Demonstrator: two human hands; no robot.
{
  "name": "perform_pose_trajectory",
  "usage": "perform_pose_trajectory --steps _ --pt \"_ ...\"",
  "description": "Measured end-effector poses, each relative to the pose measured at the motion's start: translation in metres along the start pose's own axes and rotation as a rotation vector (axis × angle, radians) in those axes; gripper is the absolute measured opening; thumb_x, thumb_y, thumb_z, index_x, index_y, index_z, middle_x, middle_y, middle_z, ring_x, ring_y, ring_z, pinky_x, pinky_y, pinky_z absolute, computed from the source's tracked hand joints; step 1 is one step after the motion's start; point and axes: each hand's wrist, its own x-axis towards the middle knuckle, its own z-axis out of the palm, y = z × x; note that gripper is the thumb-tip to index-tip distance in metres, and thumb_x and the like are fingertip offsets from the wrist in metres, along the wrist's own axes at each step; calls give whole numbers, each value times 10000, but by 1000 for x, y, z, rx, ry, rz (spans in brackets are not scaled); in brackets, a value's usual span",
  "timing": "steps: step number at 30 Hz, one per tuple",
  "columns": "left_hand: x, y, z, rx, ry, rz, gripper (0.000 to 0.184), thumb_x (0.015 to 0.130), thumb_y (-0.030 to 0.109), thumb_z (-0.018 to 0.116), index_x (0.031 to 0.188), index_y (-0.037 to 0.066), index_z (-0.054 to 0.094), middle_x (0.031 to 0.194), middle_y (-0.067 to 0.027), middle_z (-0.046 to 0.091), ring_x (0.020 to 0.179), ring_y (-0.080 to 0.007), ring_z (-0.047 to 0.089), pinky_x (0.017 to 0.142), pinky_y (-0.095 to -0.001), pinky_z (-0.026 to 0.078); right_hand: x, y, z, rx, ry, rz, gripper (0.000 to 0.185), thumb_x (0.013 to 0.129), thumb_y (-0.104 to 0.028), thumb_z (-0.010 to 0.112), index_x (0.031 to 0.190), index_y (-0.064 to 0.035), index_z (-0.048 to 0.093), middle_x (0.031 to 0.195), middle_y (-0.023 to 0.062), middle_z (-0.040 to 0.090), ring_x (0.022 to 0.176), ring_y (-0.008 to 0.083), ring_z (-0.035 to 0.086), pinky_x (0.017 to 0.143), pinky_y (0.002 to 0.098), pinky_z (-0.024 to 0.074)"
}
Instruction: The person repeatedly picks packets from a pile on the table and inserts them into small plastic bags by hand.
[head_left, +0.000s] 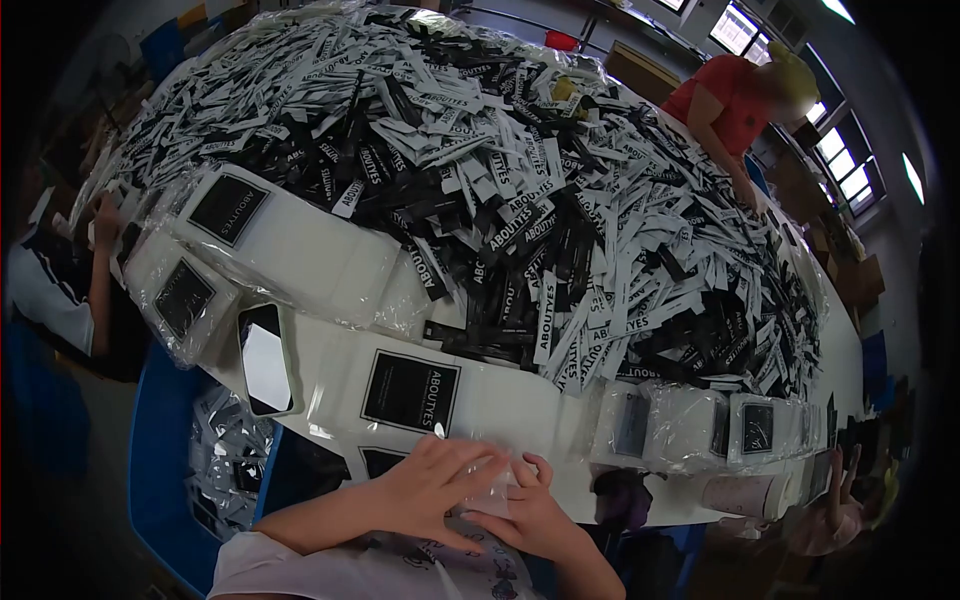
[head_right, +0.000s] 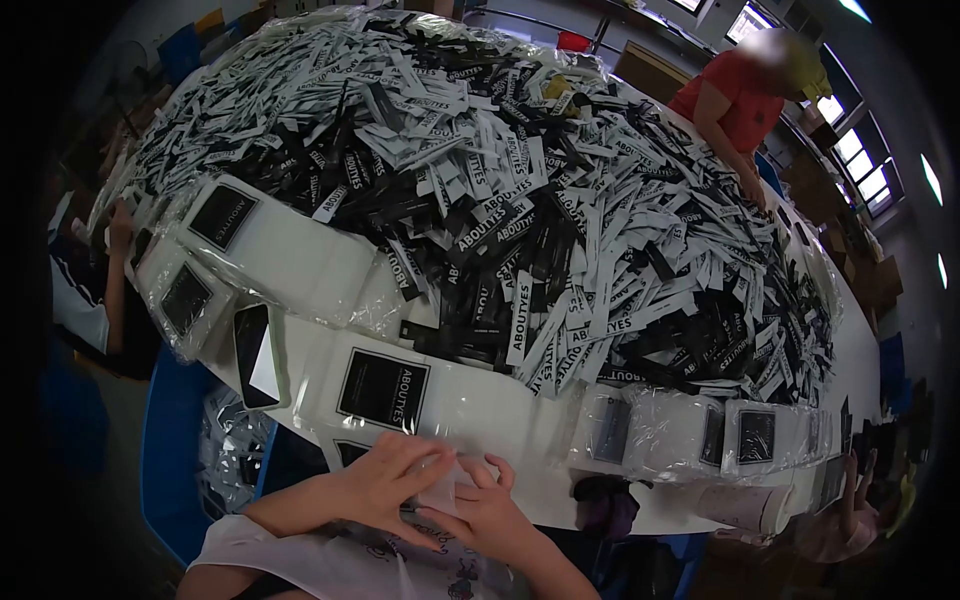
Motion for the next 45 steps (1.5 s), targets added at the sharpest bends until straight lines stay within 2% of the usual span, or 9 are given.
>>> perform_pose_trajectory --steps 9,11,13,18,29,35,38,43,45 --pt "1 -7 -21 -306 -305 -519 936 640 336 730 1367 120 181 894 -162 600 674 -306 593 605 -343 477 11 5 -10 95 -10 -50 260 740 -197 658 993 -146 624 946 0 602 1043 181 465 940 418 246" --pt "-2 -10 -7 -271 -59 -380 769 661 324 724 1298 109 351 818 -130 621 604 -259 600 553 -319 475 14 5 -9 82 -88 -108 296 729 -167 669 1015 -121 611 970 22 600 1041 191 470 925 403 294" --pt "-7 -9 -1 -372 21 -451 622 677 304 722 1194 83 455 796 -122 625 602 -229 605 548 -299 472 19 -1 -6 211 453 35 362 713 -91 683 1058 -65 575 954 76 604 939 200 534 806 318 417" --pt "-6 -6 -2 -866 196 -500 267 718 207 713 889 17 634 737 -88 628 613 -145 603 540 -234 455 9 -4 -1 758 347 453 243 711 -56 688 937 -9 612 820 84 612 739 174 571 646 250 452" --pt "-86 -16 -31 -474 483 -182 101 736 42 575 770 -35 630 652 -110 601 557 -223 581 496 -274 442 67 2 18 589 65 -156 161 749 -124 662 866 -17 636 759 81 612 684 202 565 647 300 460" --pt "-174 -10 -88 38 -104 -809 244 619 178 712 804 30 653 735 -139 625 613 -284 583 554 -296 448 134 97 -11 -529 280 -90 265 697 -143 651 939 -54 586 846 68 588 828 233 521 741 313 427" --pt "-200 -7 -68 445 -150 -1087 372 636 134 707 985 40 617 942 -138 611 861 -276 595 732 -293 465 143 109 -12 -275 242 -88 233 732 -136 642 936 -49 570 841 70 603 753 228 555 681 299 452" --pt "-137 -10 -51 -202 124 -796 338 684 131 689 1000 42 607 966 -129 605 869 -279 596 762 -327 471 135 90 -60 215 918 83 113 890 -93 463 901 -16 545 717 62 625 562 88 554 509 229 428" --pt "-110 -27 -31 -178 209 -528 360 676 129 704 1011 48 601 1009 -126 597 914 -266 584 800 -341 456 123 110 -68 -181 695 436 234 832 -238 567 827 -4 556 693 110 611 580 184 584 529 273 440"
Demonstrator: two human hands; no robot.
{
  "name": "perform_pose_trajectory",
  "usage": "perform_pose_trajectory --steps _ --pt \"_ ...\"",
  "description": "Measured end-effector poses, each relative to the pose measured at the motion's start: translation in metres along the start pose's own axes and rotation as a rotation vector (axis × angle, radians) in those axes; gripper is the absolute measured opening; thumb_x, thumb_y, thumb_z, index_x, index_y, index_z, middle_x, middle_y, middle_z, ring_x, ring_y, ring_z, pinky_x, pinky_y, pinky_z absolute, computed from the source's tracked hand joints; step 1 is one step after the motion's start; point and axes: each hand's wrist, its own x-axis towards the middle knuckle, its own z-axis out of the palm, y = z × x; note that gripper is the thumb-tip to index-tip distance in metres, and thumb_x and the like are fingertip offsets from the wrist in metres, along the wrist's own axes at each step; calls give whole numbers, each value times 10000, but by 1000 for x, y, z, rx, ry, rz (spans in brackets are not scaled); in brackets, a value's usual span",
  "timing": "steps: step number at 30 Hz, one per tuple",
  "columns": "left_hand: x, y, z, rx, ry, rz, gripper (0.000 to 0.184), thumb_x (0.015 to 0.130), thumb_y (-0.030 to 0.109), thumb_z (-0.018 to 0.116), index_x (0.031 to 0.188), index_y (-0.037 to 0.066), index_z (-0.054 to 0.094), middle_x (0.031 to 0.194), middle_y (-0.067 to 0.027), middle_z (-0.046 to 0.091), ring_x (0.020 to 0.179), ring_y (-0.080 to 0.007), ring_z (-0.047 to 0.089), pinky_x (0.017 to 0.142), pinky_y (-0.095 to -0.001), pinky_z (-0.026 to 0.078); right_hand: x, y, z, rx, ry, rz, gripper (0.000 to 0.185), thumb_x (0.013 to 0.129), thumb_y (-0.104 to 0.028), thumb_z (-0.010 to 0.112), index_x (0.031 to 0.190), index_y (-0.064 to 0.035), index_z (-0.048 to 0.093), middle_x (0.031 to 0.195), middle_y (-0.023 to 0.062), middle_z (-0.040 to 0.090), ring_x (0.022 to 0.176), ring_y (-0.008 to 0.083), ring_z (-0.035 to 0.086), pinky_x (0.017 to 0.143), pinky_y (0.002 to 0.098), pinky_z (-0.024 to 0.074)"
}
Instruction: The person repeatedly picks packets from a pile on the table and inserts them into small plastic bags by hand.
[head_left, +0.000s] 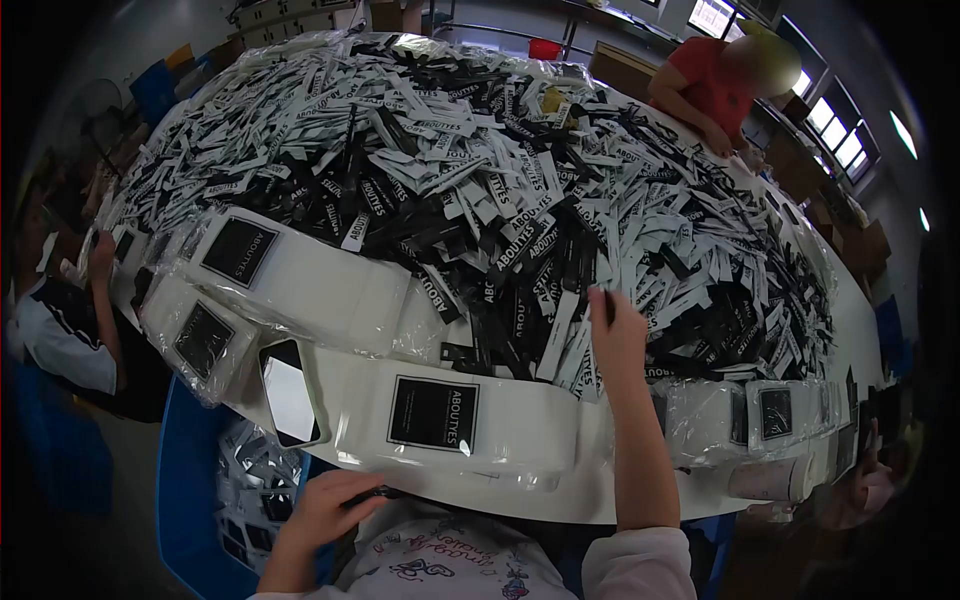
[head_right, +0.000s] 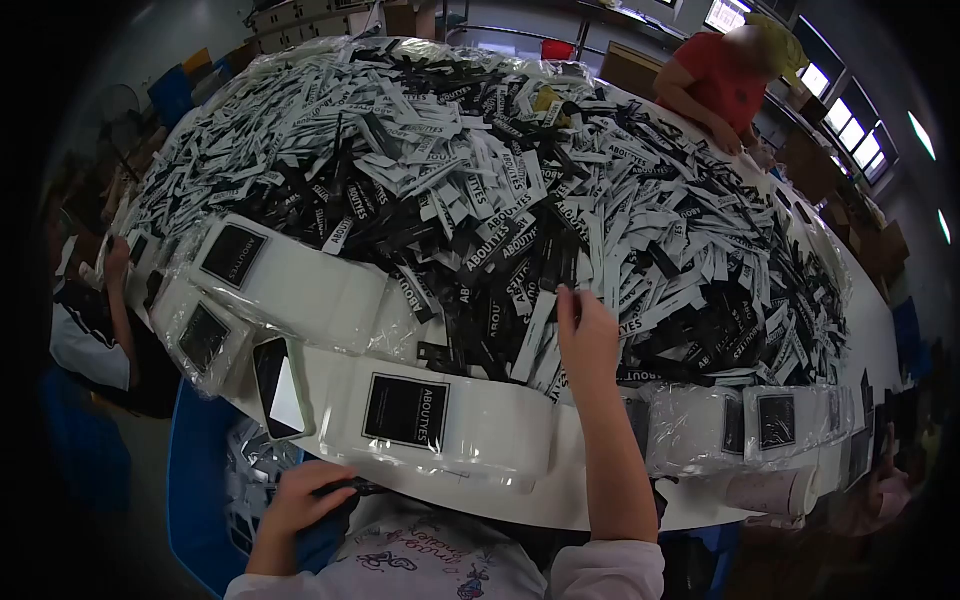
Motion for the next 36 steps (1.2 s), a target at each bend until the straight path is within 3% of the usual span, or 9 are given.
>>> perform_pose_trajectory --steps 3,9,14,18,19,24,27,30,36 --pt "66 35 35 302 14 337 425 687 185 701 1076 76 569 1128 -108 549 1074 -259 504 916 -397 378 -14 27 28 -284 -158 112 404 753 -388 626 800 4 540 694 136 591 673 325 583 598 380 454" --pt "81 10 56 398 -100 420 367 749 182 639 1093 87 557 1169 -86 528 1152 -265 443 974 -428 320 -27 36 3 138 49 100 300 774 -73 601 1008 16 437 718 98 604 569 178 553 535 245 427" --pt "78 3 60 367 -42 423 280 762 109 611 1036 61 580 1115 -85 564 1112 -265 484 960 -427 346 -90 24 -33 490 456 -346 160 822 40 451 979 6 452 735 88 548 528 131 498 484 223 426" --pt "76 10 67 423 0 436 332 697 74 633 1024 53 578 1090 -87 575 1082 -269 506 949 -431 364 -153 32 -16 648 509 -49 179 821 22 454 991 27 398 691 97 504 506 142 492 474 248 422" --pt "75 13 67 463 0 434 367 665 64 640 1027 56 576 1090 -87 572 1072 -276 511 947 -434 366 -161 41 -15 524 193 132 229 822 11 462 1029 7 364 646 95 486 505 144 491 482 258 419" --pt "80 37 72 485 70 363 425 597 31 629 1018 64 579 1004 -70 575 938 -277 550 834 -398 424 -179 24 -17 728 576 -117 155 832 -22 487 984 -3 463 673 92 498 525 123 487 511 253 417" --pt "78 32 71 434 111 405 427 600 36 627 1023 72 579 915 -67 555 813 -250 552 696 -353 437 -196 42 1 543 312 269 163 874 -147 493 776 -23 457 783 88 504 503 94 436 473 222 357" --pt "73 34 77 353 122 431 404 610 46 628 1010 79 583 842 -57 526 707 -217 526 584 -321 406 -194 39 -7 568 421 357 360 912 -287 403 624 -96 306 503 3 363 406 65 323 378 209 212" --pt "70 45 99 255 112 501 349 611 52 616 958 76 584 801 -36 511 649 -190 496 538 -302 373 -196 -12 -14 780 -117 574 181 767 -85 630 846 -10 485 678 -8 488 579 59 453 484 181 345"
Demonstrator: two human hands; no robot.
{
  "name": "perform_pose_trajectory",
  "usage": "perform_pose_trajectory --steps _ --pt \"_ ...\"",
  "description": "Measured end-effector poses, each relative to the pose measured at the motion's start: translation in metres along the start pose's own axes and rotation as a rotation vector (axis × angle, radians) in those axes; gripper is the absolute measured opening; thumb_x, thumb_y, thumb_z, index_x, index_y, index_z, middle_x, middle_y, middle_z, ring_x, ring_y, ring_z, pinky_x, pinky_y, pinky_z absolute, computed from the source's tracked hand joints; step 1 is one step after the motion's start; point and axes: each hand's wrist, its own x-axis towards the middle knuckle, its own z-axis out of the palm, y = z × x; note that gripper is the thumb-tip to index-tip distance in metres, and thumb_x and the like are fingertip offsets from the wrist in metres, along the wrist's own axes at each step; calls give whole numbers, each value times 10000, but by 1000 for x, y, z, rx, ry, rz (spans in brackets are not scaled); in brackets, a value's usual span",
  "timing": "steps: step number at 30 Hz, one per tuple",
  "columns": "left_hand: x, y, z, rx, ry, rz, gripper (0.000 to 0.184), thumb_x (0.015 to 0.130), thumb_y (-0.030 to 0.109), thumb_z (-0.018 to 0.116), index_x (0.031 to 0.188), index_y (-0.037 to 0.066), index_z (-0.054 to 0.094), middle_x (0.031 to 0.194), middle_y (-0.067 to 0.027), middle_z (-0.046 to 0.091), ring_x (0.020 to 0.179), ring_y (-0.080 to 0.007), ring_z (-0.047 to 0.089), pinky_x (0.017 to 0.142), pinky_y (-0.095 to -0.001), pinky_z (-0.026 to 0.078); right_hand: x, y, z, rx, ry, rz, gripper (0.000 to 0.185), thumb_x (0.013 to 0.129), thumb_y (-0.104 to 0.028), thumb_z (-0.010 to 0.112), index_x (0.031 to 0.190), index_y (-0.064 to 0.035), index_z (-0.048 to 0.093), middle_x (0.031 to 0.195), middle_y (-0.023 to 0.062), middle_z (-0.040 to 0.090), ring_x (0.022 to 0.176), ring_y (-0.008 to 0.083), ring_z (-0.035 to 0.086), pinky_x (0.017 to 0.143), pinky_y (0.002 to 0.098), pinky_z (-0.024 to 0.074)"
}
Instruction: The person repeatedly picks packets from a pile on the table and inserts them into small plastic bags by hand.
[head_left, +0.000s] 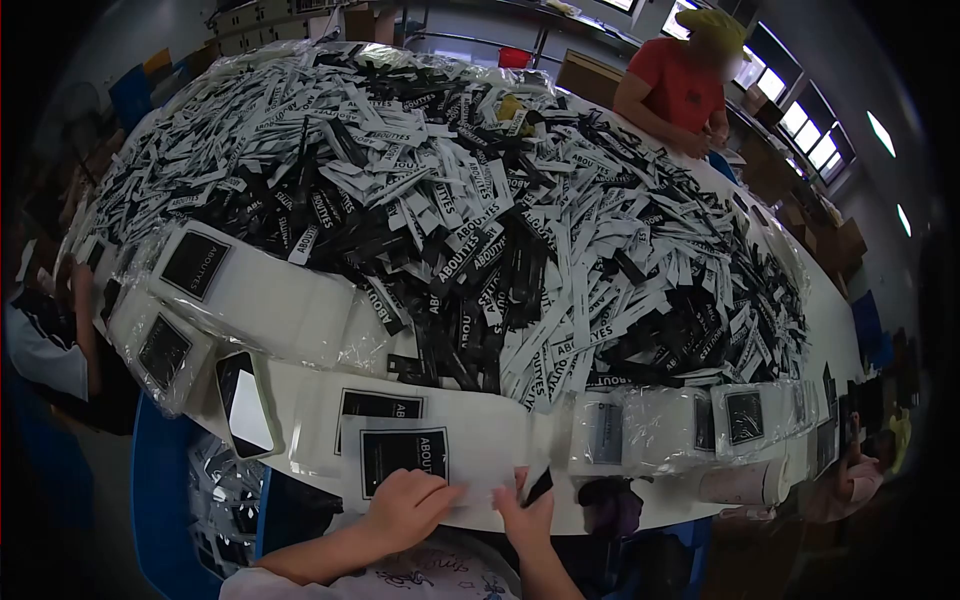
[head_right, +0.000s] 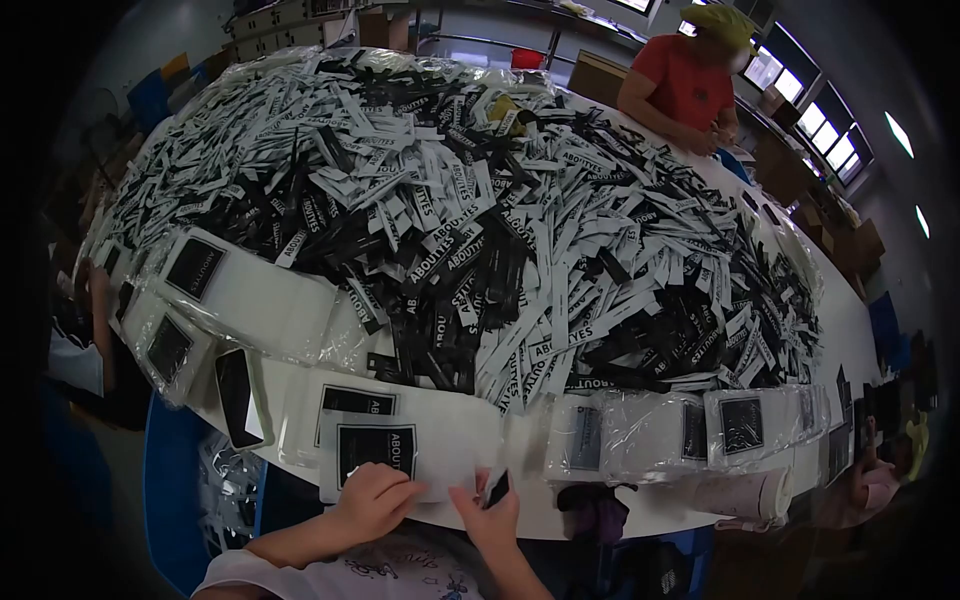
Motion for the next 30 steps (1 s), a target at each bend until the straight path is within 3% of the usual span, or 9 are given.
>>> perform_pose_trajectory --steps 3,6,9,12,15,19,23,29,30 --pt "-13 -5 6 -38 -281 140 436 614 189 695 1020 90 570 960 -87 507 854 -249 511 726 -363 394 -2 -13 13 -115 -38 -114 340 710 -90 691 982 5 512 770 33 549 633 64 470 524 209 387" --pt "-5 6 -11 103 -54 46 1002 536 467 745 1317 79 249 1311 -265 229 1154 -447 313 924 -564 217 -10 -26 10 -292 -333 -15 331 759 -155 655 1047 -30 551 808 86 592 648 94 515 568 236 422" --pt "3 -7 -3 77 38 78 850 546 396 736 1210 13 368 1220 -232 366 1066 -387 407 892 -507 281 -20 -33 29 -211 -318 -166 240 750 -177 681 913 -25 591 694 48 574 651 93 538 568 248 427" --pt "10 19 -34 -314 -293 -357 836 519 274 747 1222 -21 404 1099 -192 463 932 -331 449 877 -413 345 -17 -34 23 -202 -391 -202 226 767 -196 664 885 -17 594 648 63 553 613 108 529 533 270 416" --pt "16 16 -29 -284 -308 -242 836 517 268 745 1222 -23 402 1105 -192 460 941 -330 446 874 -409 346 -14 -34 19 -379 -466 -402 302 734 -266 663 860 -15 552 691 128 559 596 233 546 543 329 419" --pt "14 3 -29 -180 -268 -98 838 513 255 743 1224 -26 399 1116 -193 453 958 -328 440 868 -403 348 -11 -49 19 67 -601 -333 247 759 -235 654 805 -8 569 617 125 531 520 184 518 516 290 419" --pt "6 -9 -32 -58 -209 13 840 509 242 740 1226 -29 396 1127 -193 447 976 -325 435 862 -397 349 -3 -25 12 -350 -539 -244 238 781 -235 645 825 -14 571 660 47 557 546 146 494 511 265 391" --pt "6 -1 -29 107 -153 13 912 464 298 739 1212 -60 358 1149 -182 432 975 -320 448 776 -405 311 -7 -80 8 908 -93 -368 409 912 -383 372 637 -81 384 585 34 368 556 168 446 598 303 428" --pt "7 5 -20 3 -57 14 926 469 321 738 1219 -60 351 1163 -182 422 992 -312 444 778 -398 306 -4 -83 19 1009 -257 -556 179 919 -140 355 831 -28 463 865 113 530 753 171 505 782 352 427"
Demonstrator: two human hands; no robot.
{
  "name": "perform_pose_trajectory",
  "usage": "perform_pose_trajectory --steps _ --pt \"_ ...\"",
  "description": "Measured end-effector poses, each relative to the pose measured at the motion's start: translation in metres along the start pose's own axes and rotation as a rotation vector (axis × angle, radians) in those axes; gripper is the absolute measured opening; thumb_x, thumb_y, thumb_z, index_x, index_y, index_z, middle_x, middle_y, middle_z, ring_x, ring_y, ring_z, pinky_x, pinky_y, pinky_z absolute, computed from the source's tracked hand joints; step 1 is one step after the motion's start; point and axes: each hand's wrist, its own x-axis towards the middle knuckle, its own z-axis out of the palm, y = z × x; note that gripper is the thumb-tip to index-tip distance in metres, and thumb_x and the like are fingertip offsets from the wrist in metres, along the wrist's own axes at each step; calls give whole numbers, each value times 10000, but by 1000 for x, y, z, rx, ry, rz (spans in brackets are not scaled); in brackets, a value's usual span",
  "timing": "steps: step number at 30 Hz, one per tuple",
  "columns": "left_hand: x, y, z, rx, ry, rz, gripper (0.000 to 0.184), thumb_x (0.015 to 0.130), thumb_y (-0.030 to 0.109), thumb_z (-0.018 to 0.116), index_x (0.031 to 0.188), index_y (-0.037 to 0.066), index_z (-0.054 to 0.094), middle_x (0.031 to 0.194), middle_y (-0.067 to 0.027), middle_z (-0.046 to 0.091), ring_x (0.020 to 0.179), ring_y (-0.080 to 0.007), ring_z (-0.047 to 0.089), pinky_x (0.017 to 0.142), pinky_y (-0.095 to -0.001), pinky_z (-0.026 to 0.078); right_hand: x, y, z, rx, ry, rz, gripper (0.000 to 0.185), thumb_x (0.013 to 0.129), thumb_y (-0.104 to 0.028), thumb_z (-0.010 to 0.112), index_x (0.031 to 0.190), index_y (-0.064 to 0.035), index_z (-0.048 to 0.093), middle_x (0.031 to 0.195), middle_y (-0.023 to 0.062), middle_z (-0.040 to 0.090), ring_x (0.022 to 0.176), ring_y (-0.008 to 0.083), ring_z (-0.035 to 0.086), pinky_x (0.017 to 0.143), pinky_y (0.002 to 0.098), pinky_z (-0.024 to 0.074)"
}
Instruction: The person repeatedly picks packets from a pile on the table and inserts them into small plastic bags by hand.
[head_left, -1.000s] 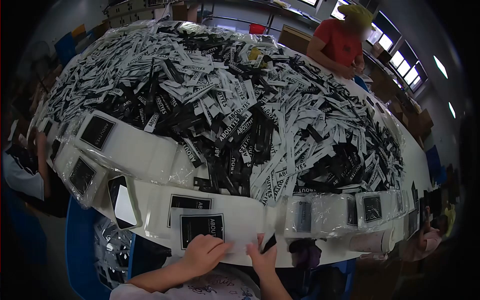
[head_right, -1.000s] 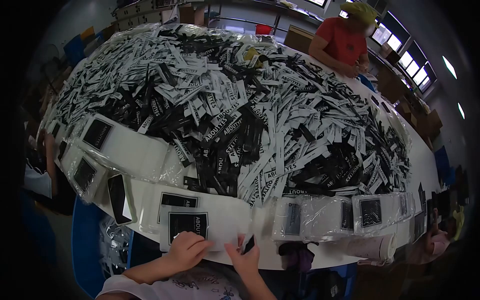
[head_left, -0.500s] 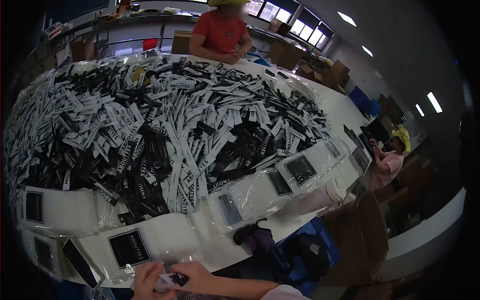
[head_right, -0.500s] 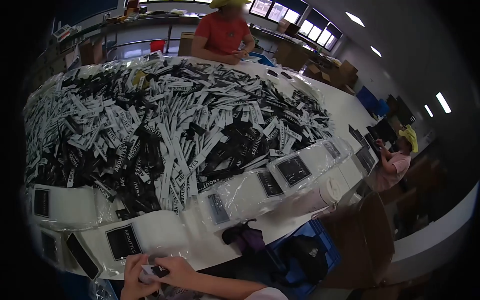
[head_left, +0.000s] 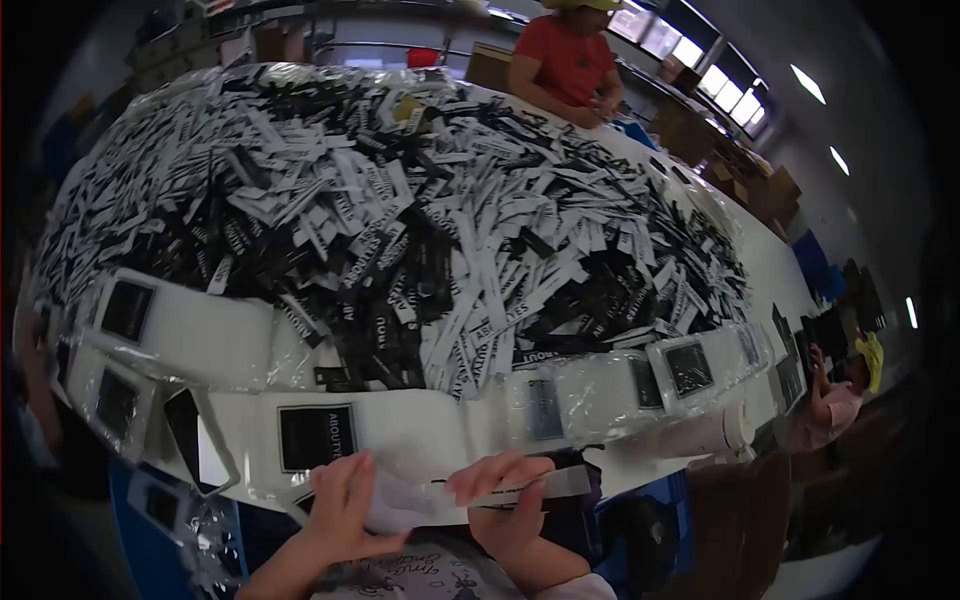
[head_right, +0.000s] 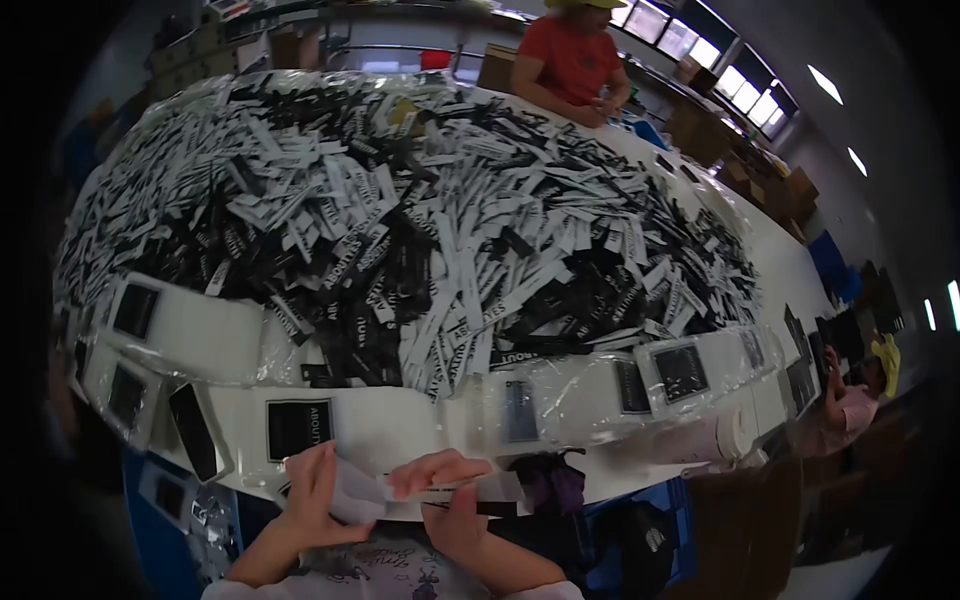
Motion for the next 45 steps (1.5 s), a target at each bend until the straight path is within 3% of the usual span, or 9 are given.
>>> perform_pose_trajectory --steps 2,10,14,20,30,33,35,38,45 --pt "0 6 10 -59 113 -41 940 474 345 737 1227 -60 344 1176 -182 412 1008 -304 440 780 -391 300 1 -5 0 -710 -299 524 277 933 -204 318 953 7 495 1145 151 489 920 267 537 912 405 366" --pt "1 2 4 -265 110 -31 947 529 390 726 1264 -42 314 1229 -159 381 1084 -272 402 791 -375 294 -9 15 -7 -977 -384 238 634 802 -210 544 1321 11 257 1364 113 266 1170 317 317 998 428 212" --pt "2 -3 -5 -269 59 -10 1025 506 377 749 1311 -27 259 1200 -174 419 1009 -302 446 837 -394 322 -6 -5 -8 -1490 -739 135 313 669 -224 677 933 -66 618 896 2 618 931 211 490 849 365 299" --pt "3 -10 -19 -626 -181 -105 953 631 359 715 1344 0 195 1197 -140 421 1039 -299 455 838 -377 377 4 -7 -28 -1472 -1080 171 206 663 -163 688 858 -118 639 871 -39 604 928 192 504 853 365 304" --pt "1 -9 -25 -456 -208 -349 532 688 293 706 1154 115 521 904 -107 623 674 -240 614 603 -285 489 12 1 -18 -1396 -1093 272 216 646 -112 706 852 -113 638 872 -25 603 932 189 526 832 369 364" --pt "1 -3 -29 -632 -138 -514 364 706 230 708 1007 54 599 824 -105 629 644 -205 616 578 -255 486 7 8 -13 -1433 -826 169 210 655 -87 710 850 -96 635 894 -2 607 930 175 536 776 313 412" --pt "1 -1 -29 -803 -98 -559 300 716 184 701 956 29 611 786 -106 626 632 -192 611 563 -246 477 2 19 5 -1152 -91 191 186 684 -73 703 858 -70 639 858 28 622 845 144 569 678 245 446" --pt "-4 -2 -23 -924 -33 -488 209 739 109 676 900 -10 618 738 -103 619 606 -175 598 536 -233 459 -3 -4 -13 -1175 -236 802 167 717 -87 690 869 -40 639 811 54 632 749 145 591 640 235 469" --pt "-31 -20 -49 -785 -36 -219 111 789 55 595 842 -41 609 795 -109 613 648 -213 583 574 -272 449 6 21 -20 -996 -506 562 139 755 -100 657 868 -22 638 812 80 641 685 175 611 649 253 488"
